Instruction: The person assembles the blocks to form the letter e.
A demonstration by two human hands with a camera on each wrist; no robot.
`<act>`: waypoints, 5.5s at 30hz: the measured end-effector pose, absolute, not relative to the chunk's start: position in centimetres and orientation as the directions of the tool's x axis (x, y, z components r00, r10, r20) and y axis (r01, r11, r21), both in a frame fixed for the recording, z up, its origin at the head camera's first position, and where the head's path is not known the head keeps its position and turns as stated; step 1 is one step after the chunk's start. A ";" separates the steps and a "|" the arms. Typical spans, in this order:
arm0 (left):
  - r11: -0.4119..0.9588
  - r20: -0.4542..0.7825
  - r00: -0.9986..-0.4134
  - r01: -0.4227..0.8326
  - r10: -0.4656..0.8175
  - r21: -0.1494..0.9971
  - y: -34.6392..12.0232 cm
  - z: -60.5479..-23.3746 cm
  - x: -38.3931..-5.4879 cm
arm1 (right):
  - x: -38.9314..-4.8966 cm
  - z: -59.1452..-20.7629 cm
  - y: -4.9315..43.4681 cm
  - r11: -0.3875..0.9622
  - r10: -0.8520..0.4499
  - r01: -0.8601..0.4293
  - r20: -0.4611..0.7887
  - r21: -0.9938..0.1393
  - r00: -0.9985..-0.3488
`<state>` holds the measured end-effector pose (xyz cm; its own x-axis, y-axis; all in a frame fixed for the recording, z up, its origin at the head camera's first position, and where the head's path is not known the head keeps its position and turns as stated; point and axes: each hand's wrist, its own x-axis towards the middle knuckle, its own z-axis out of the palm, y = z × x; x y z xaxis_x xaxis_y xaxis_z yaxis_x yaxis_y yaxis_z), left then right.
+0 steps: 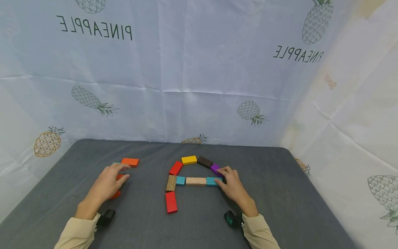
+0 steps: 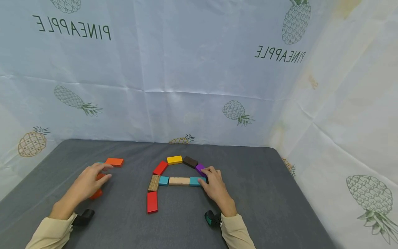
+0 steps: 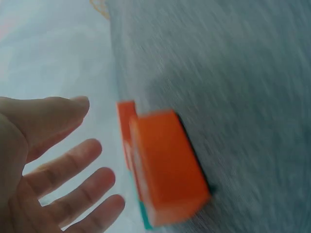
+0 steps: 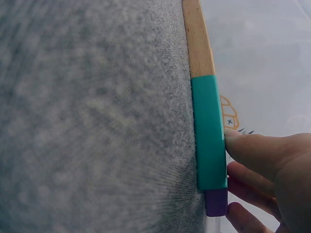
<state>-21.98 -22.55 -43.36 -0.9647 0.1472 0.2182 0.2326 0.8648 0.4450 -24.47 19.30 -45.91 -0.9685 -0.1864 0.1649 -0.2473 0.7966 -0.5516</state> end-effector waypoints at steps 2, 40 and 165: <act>0.875 0.211 -0.968 0.217 0.135 0.434 -23.1 -43.5 -22.1 | -24.5 -45.9 19.3 0.796 -0.183 -0.242 0.161 -0.555 -0.970; 0.937 0.008 -1.000 0.027 0.026 0.350 -26.1 -43.7 -22.2 | -24.5 -46.1 19.1 0.789 -0.210 -0.267 0.165 -0.553 -0.964; 0.687 0.099 -0.785 0.589 0.612 0.425 -11.6 -40.9 -17.8 | -24.6 -46.0 19.2 0.807 -0.188 -0.244 0.158 -0.538 -0.969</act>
